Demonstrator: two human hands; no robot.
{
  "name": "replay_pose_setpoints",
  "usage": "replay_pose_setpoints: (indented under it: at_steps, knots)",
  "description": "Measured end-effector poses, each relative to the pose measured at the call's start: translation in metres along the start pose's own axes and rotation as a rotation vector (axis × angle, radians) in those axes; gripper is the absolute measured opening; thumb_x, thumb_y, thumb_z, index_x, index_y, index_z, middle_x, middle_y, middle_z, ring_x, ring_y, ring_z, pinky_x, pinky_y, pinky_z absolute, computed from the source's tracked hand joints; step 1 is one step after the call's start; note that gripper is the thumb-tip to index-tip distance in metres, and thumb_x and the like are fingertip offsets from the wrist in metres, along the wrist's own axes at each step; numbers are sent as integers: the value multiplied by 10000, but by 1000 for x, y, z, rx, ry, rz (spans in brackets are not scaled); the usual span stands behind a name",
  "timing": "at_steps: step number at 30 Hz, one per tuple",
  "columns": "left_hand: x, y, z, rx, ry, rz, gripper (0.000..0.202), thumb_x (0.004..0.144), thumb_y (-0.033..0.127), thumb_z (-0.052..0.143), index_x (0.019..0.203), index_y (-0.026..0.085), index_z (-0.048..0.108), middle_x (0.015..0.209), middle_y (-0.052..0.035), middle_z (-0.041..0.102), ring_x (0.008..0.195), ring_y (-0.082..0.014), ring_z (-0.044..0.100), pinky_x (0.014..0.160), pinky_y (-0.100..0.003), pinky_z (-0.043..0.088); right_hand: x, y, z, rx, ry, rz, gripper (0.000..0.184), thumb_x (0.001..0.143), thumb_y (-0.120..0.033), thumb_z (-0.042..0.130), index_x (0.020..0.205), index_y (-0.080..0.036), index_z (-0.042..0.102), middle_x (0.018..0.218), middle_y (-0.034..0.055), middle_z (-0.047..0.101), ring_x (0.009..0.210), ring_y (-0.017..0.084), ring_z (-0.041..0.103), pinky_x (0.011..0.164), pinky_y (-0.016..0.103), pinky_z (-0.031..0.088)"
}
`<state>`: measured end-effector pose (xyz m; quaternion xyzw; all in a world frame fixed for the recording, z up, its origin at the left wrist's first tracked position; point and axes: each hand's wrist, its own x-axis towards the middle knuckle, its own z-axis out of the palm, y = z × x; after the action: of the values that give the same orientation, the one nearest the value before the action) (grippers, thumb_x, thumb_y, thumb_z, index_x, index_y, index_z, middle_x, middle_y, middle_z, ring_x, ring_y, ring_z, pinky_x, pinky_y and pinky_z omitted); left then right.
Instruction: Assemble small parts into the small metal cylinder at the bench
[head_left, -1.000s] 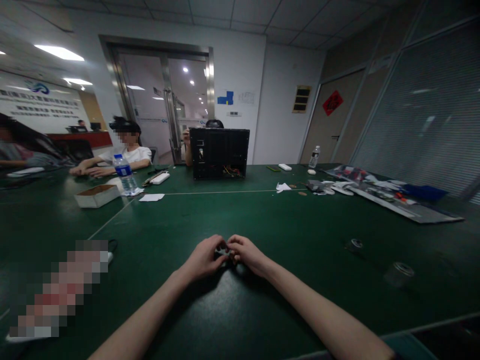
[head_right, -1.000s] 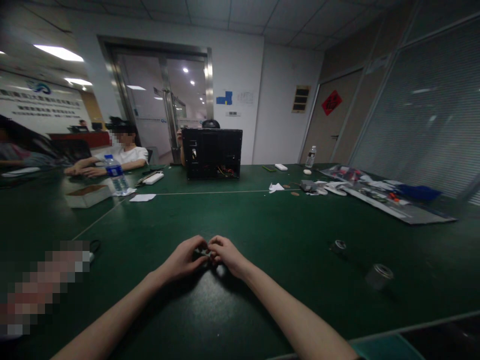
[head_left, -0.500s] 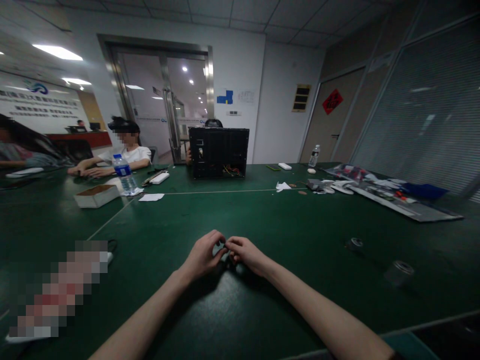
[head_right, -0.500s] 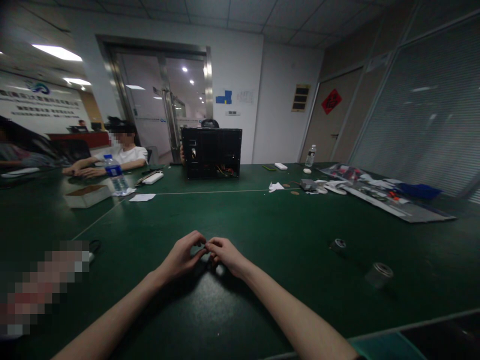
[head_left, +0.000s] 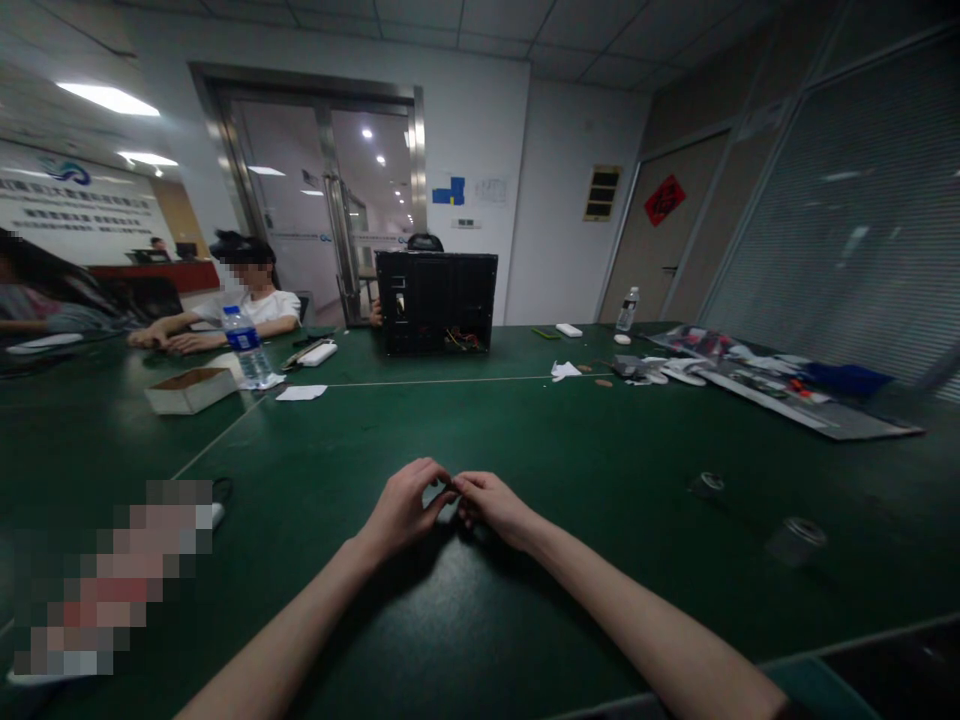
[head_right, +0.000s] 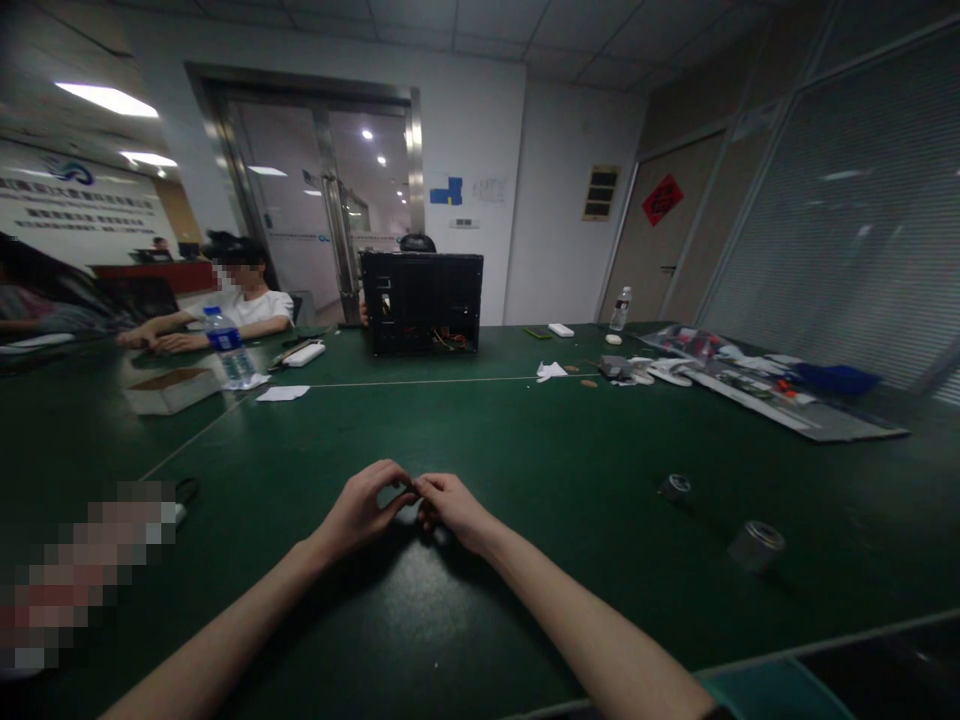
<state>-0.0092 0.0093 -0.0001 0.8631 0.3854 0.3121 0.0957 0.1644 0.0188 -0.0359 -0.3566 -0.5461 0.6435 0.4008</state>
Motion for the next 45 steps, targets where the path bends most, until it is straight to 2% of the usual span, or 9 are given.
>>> replay_pose_setpoints:
  at_steps: [9,13,21,34,45]
  knots:
    - [-1,0,0,19,46,-11,68,849,214,524,832,179,581,850,-47,600,811,-173,560,743,-279,454,-1,-3,2,4,12,2,393,736,-526,624,829,-145,608,681,-12,546,508,62,448,444,176,372]
    - [-1,0,-1,22,55,-23,59,835,194,524,829,178,581,854,-48,599,811,-176,556,743,-286,453,-1,-3,3,20,36,-19,386,700,-496,678,864,-156,594,750,-9,564,541,58,443,458,170,382]
    - [-1,1,-4,24,17,-23,72,834,217,529,837,183,592,862,-52,610,822,-181,561,743,-287,457,1,-3,3,12,58,-17,371,645,-439,732,819,-155,569,702,-35,520,553,65,459,466,177,380]
    - [-3,-7,-1,14,54,-4,43,833,211,540,839,185,574,863,-47,610,819,-177,557,750,-297,457,1,-5,8,71,17,45,396,683,-508,682,842,-169,555,721,-24,526,555,72,504,449,170,387]
    - [-3,-4,-5,7,56,2,42,838,192,532,827,180,571,845,-46,601,805,-172,559,733,-275,449,1,-3,8,65,11,12,377,707,-491,675,844,-161,556,706,-28,526,546,64,475,459,168,384]
